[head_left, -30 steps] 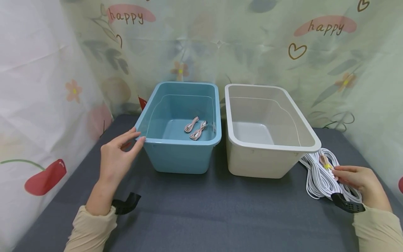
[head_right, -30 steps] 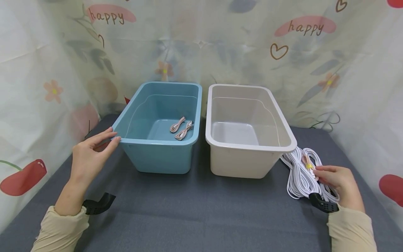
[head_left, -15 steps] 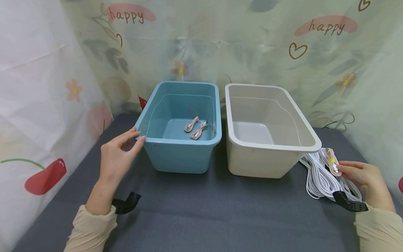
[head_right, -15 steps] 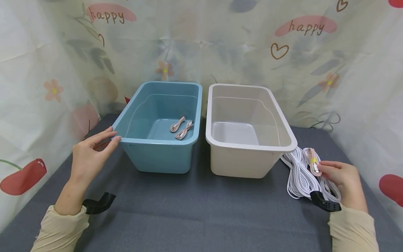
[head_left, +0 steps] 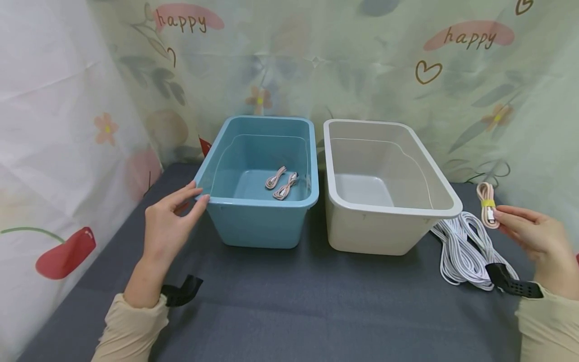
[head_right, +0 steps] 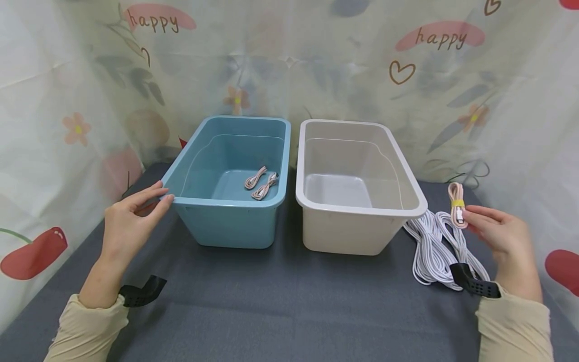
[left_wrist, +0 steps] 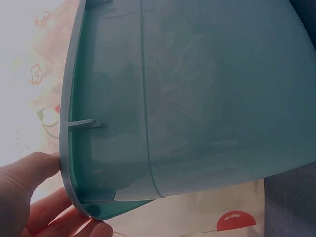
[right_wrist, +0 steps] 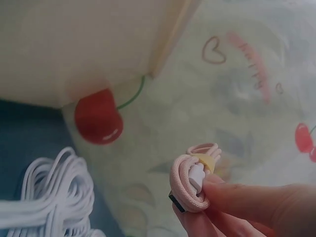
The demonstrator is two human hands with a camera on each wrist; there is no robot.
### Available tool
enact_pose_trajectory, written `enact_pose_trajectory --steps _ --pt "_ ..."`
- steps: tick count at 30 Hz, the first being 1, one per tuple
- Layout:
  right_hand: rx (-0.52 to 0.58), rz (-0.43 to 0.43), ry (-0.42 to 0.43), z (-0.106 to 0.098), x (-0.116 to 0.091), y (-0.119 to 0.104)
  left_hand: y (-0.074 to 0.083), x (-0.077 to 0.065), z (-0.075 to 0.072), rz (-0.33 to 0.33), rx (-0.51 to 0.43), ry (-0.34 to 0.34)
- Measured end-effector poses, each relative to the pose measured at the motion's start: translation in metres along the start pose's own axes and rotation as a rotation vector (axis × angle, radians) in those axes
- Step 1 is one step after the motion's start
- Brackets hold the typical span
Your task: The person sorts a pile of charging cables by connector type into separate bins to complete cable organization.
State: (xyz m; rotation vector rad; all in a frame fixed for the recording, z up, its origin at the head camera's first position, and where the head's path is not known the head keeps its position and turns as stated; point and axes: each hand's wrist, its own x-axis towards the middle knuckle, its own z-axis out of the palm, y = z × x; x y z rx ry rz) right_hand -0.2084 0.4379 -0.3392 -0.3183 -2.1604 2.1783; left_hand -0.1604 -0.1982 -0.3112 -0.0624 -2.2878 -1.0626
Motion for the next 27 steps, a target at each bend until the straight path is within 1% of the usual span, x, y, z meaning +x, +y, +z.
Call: enact_pose_trajectory --steps 1,2,3,5,8,13,16,17,23,27 --pt "0.015 -0.009 0.023 0.002 0.000 -0.003 0.000 0.000 0.000 -0.001 0.001 0.000" --pt "0.022 -0.014 0.027 0.003 0.000 -0.005 0.000 0.000 0.000 -0.002 0.000 0.000" --pt "0.045 -0.028 0.012 0.004 -0.002 -0.008 0.000 0.000 0.000 -0.004 0.001 -0.001" --pt "0.067 -0.045 0.013 0.008 -0.004 -0.013 0.001 0.000 0.000 -0.004 0.001 -0.002" --pt "0.127 -0.069 -0.049 0.016 -0.012 -0.024 0.001 0.000 0.000 -0.003 0.001 -0.002" --pt "0.261 -0.142 -0.090 0.032 -0.025 -0.040 0.001 0.000 0.000 -0.001 0.004 0.000" --pt "0.316 -0.187 -0.118 0.039 -0.028 -0.048 0.001 0.000 0.000 -0.002 0.003 -0.001" --pt "0.324 -0.197 -0.127 0.041 -0.028 -0.051 0.001 0.000 0.000 -0.002 0.003 -0.002" --pt "0.244 -0.200 -0.071 0.062 -0.031 -0.070 0.001 0.000 0.000 -0.001 0.006 -0.002" --pt "0.227 -0.208 -0.101 0.077 -0.036 -0.082 0.002 0.000 0.000 0.001 0.005 -0.003"
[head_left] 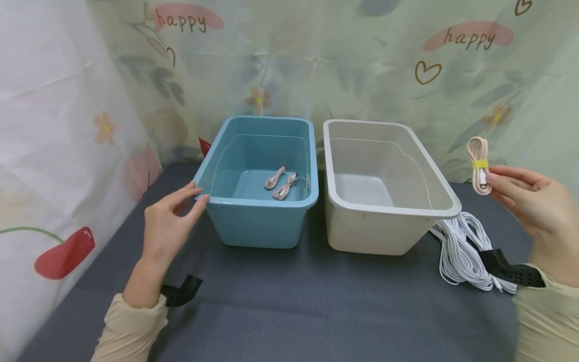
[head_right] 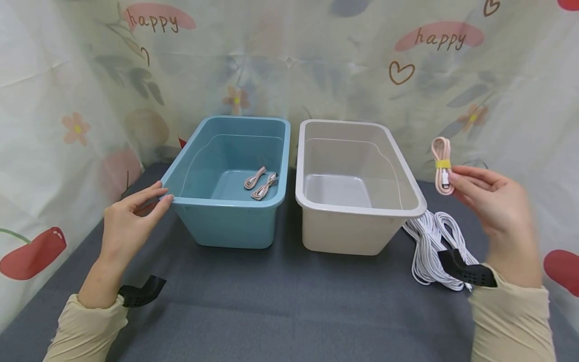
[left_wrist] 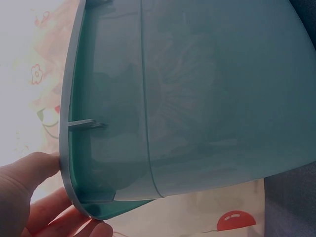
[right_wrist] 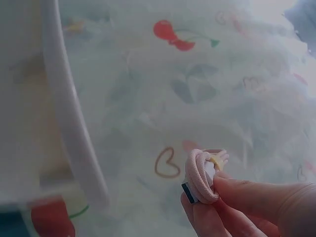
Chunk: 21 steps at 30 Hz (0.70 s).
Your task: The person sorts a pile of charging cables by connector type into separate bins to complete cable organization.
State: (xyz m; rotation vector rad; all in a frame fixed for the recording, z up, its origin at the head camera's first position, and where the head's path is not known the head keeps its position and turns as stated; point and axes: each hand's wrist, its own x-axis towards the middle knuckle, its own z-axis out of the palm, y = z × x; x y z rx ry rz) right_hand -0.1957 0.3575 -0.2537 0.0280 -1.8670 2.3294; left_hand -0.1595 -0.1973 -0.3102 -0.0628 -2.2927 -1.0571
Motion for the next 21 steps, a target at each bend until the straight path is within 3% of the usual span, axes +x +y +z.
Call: enact_pose_trajectory --steps 21 --pt "-0.135 -0.010 -0.184 0.081 0.020 -0.017 -0.001 0.000 0.001 -0.004 -0.014 0.002"
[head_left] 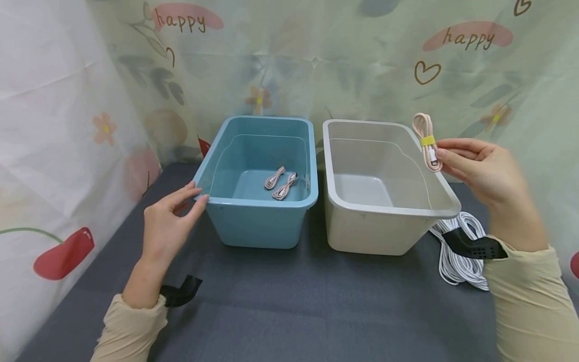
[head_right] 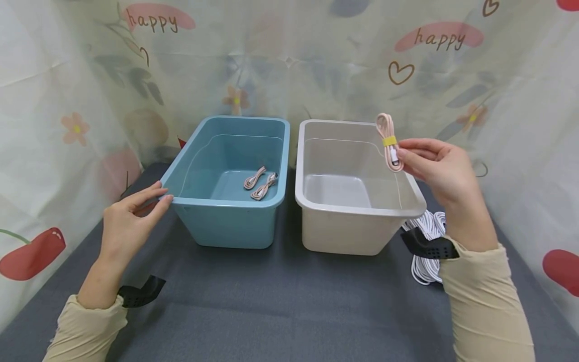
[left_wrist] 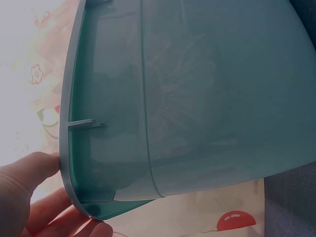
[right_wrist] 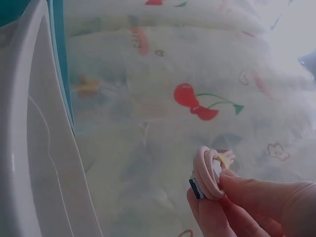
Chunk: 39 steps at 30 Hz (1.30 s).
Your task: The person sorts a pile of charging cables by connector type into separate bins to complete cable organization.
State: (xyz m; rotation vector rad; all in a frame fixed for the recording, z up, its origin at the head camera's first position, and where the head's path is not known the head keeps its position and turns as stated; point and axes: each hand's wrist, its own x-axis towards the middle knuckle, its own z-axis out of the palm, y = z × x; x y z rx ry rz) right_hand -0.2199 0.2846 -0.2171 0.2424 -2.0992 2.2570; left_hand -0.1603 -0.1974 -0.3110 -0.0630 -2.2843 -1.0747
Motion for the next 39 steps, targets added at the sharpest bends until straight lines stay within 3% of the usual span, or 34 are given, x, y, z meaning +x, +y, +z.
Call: enact_pose_trajectory --steps 9,15,28,39 --pt "-0.009 0.021 0.000 0.032 0.016 -0.010 0.000 0.000 0.000 -0.012 0.007 -0.007" --pt "0.028 0.004 -0.051 0.054 0.027 -0.013 -0.001 0.000 0.000 -0.016 0.016 -0.007" --pt "-0.082 0.051 -0.072 0.100 0.047 -0.018 0.000 0.000 0.000 -0.014 0.004 -0.007" --pt "-0.098 0.075 -0.071 0.134 0.066 -0.019 -0.001 0.000 0.001 -0.001 0.005 0.005"
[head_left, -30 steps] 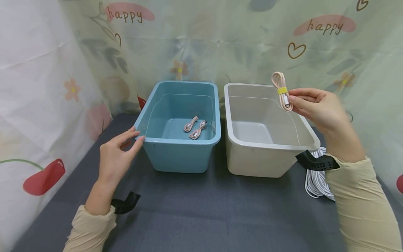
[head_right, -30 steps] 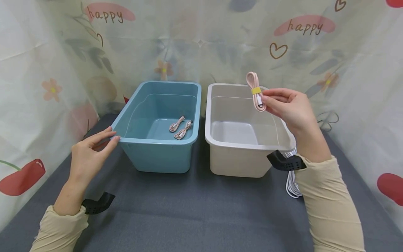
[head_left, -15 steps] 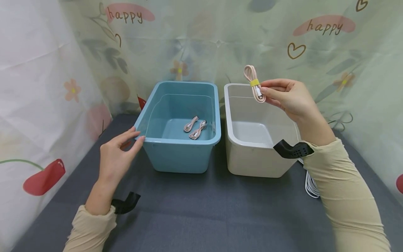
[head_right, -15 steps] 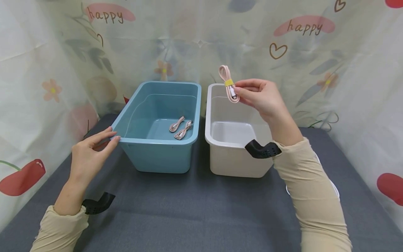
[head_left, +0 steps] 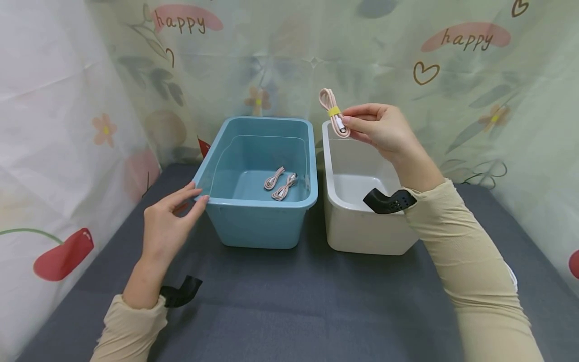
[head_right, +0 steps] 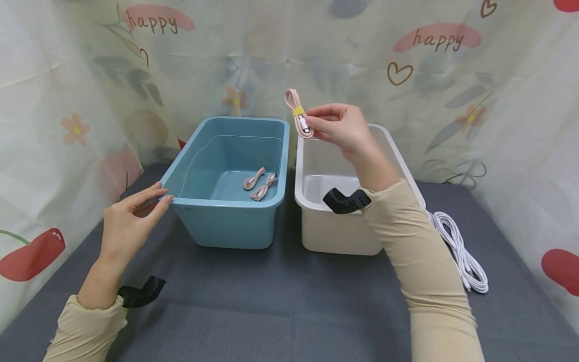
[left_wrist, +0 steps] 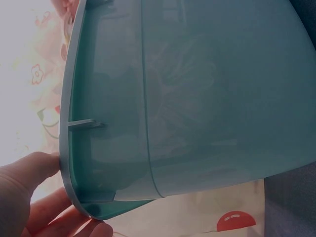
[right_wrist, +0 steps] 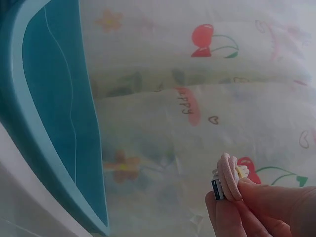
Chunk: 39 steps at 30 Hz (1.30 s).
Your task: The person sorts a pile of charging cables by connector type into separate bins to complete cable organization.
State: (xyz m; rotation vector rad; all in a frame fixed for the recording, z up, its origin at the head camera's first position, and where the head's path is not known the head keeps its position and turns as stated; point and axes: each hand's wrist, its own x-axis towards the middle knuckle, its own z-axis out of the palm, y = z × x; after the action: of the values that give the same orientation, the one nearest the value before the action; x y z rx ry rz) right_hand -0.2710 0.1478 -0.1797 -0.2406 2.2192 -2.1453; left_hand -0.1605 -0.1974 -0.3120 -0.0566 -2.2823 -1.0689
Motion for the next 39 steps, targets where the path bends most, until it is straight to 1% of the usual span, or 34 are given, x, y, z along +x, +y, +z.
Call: enact_pose_trajectory --steps 5,18,28,35,39 --pt "-0.008 0.007 0.005 0.013 0.012 0.002 -0.001 0.000 0.000 0.003 -0.008 -0.001" --pt "-0.164 0.060 0.051 0.043 0.039 0.010 0.001 0.000 -0.001 0.013 -0.008 -0.002" --pt "-0.190 0.099 0.073 0.068 0.054 0.013 0.000 0.000 -0.001 0.014 -0.007 0.003" --pt "-0.210 0.137 0.096 0.079 0.063 0.020 0.000 0.000 -0.001 0.014 -0.009 0.000" --pt "-0.190 0.149 0.103 0.085 0.069 0.023 0.000 0.000 -0.001 0.014 -0.011 -0.003"
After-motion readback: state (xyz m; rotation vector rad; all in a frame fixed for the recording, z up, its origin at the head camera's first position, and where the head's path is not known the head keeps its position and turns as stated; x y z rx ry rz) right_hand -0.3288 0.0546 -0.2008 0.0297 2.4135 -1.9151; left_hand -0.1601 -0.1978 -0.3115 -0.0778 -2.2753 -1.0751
